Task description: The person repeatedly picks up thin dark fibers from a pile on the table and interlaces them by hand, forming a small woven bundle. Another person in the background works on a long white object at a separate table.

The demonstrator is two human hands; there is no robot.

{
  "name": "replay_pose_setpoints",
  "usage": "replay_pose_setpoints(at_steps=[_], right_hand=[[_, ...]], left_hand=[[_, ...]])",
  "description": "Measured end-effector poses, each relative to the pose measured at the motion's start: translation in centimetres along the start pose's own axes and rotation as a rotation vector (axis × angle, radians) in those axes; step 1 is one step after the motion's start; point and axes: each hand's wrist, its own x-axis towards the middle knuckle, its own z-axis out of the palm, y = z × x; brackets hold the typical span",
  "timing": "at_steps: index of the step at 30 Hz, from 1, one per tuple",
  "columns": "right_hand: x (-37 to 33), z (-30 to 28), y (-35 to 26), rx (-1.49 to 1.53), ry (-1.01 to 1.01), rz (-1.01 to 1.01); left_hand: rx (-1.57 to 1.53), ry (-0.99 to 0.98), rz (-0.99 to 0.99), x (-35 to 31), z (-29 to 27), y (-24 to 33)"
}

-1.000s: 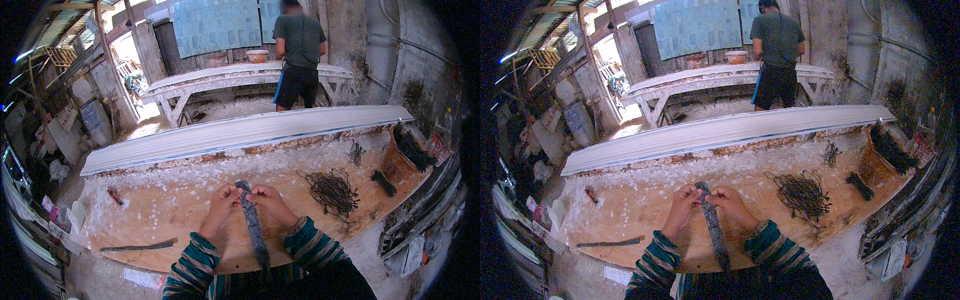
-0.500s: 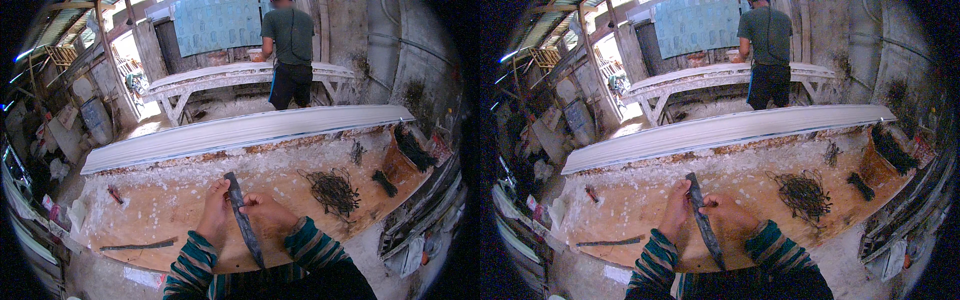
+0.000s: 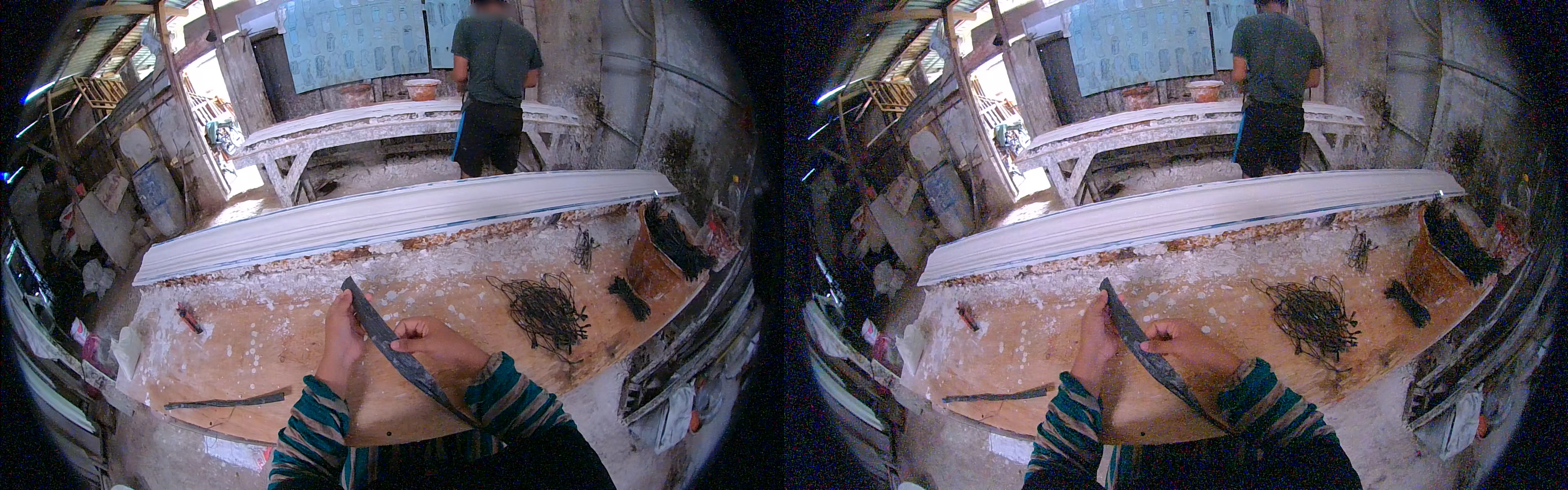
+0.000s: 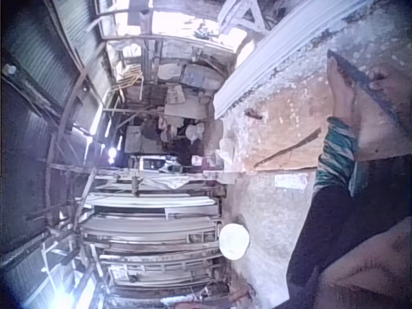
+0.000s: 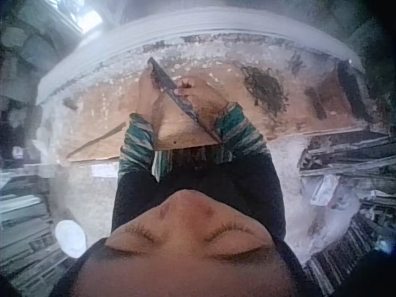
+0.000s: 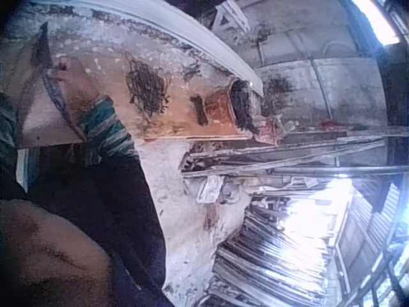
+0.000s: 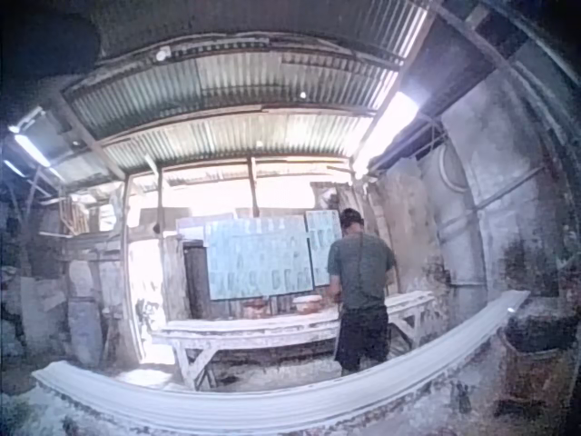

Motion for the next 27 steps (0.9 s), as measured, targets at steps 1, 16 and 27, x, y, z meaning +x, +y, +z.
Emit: replay_pose_setpoints(at_steps=[1,16,27], right_hand=[[0.0,0.0,-0.1,0.01,-0.019,-0.012],[-0.2,-0.7,-0.1,-0.003,0.097,-0.003],[0.4,-1.8,-0.6,0.047,0.515,-0.293]], left_hand=[[-0.001,0.001,-0.011,0.1,-0.2,0.0],[-0.027,-0.038,-0.005,0.2,-0.3,0.7],[0.567,-0.515,-0.008,-2.6,2.2,-1.4]])
